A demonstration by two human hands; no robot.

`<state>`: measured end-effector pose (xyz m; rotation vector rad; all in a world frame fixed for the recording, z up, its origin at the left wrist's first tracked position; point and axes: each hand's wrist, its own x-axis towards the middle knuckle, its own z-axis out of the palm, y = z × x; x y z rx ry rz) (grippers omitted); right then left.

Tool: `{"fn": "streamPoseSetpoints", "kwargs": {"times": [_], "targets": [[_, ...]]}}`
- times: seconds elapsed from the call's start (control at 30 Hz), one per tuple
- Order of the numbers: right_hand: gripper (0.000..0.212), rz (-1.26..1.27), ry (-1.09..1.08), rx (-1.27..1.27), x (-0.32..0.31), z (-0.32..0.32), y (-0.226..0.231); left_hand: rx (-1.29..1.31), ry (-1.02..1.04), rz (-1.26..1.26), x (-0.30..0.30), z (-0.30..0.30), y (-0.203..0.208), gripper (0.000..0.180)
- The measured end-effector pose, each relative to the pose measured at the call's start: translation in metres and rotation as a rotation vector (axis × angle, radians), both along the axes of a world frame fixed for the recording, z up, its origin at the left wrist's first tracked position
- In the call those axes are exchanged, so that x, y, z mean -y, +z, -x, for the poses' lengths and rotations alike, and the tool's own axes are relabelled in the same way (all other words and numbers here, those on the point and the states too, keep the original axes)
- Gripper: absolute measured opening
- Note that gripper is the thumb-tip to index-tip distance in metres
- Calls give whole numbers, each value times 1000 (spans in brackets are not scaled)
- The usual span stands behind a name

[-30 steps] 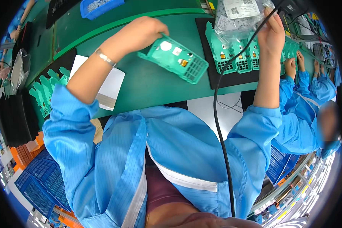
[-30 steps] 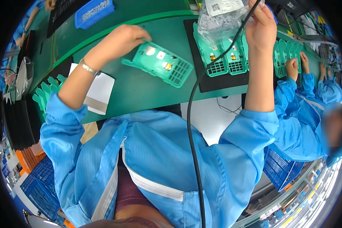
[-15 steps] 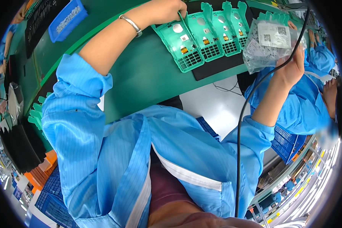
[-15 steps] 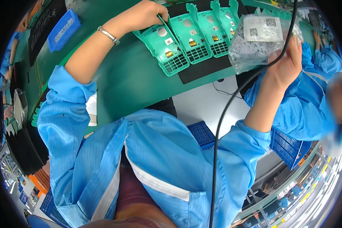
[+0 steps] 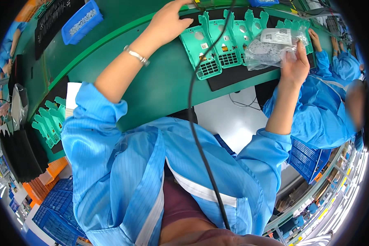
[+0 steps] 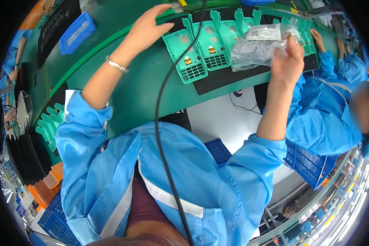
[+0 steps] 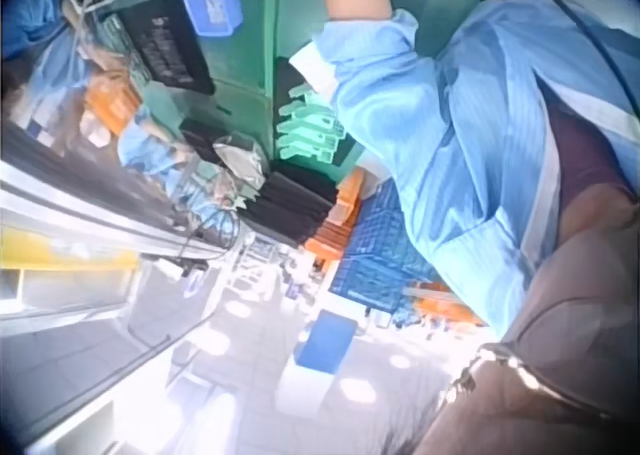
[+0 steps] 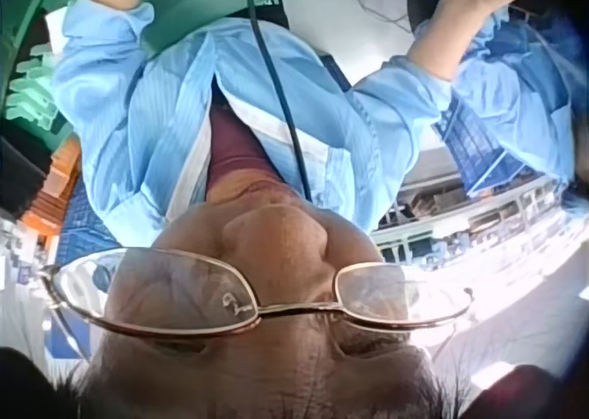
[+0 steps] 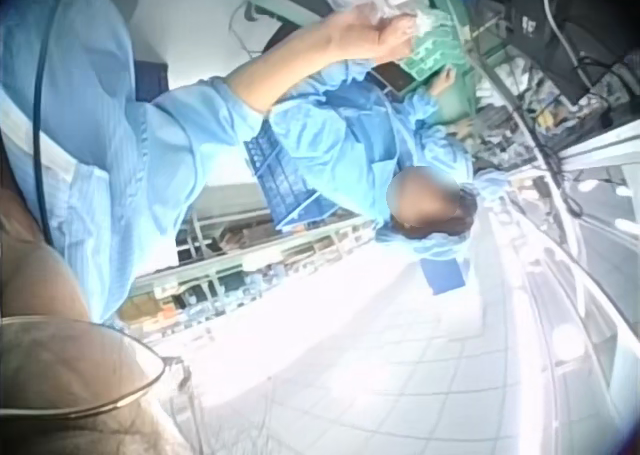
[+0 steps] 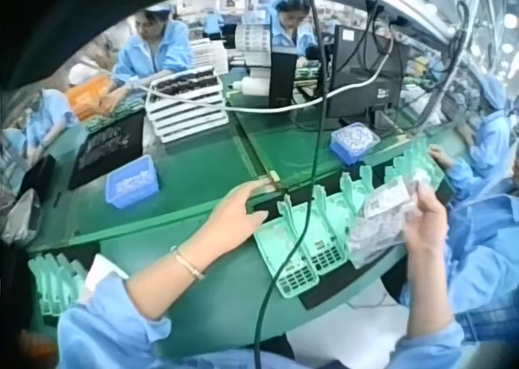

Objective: Assembling electronic components by placing labels and small parts onto green plastic housings on a factory line.

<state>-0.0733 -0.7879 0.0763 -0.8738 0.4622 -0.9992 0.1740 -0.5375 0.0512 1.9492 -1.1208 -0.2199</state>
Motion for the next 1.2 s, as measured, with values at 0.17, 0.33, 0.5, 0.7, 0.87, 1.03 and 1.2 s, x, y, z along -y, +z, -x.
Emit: {"fn": "streamPoseSetpoints", "kwargs": {"times": [0.17, 0.33, 0.5, 0.7, 0.87, 1.03, 1.2], "targets": [[20, -30, -7, 75, -20, -25, 14, -370, 26, 113, -48, 12, -18, 47], [19, 105, -6, 146, -41, -22, 49, -600, 96, 5, -71, 50, -53, 64], [26, 191, -27, 115, -46, 18, 60, -1140, 53, 265, -41, 103, -52, 78], [21, 164, -149, -7, -56, 72, 34, -1262, -4, 343, -15, 106, -56, 77], [20, 100, -45, -129, -89, 52, 19, -952, -8, 175, -24, 88, -41, 72], [17, -260, 101, -15, -129, 1, -9, -522, -308, -202, -72, 82, -33, 81], [19, -377, 325, 130, -194, -62, -12, -460, -229, -16, -109, 85, -29, 98]]}}
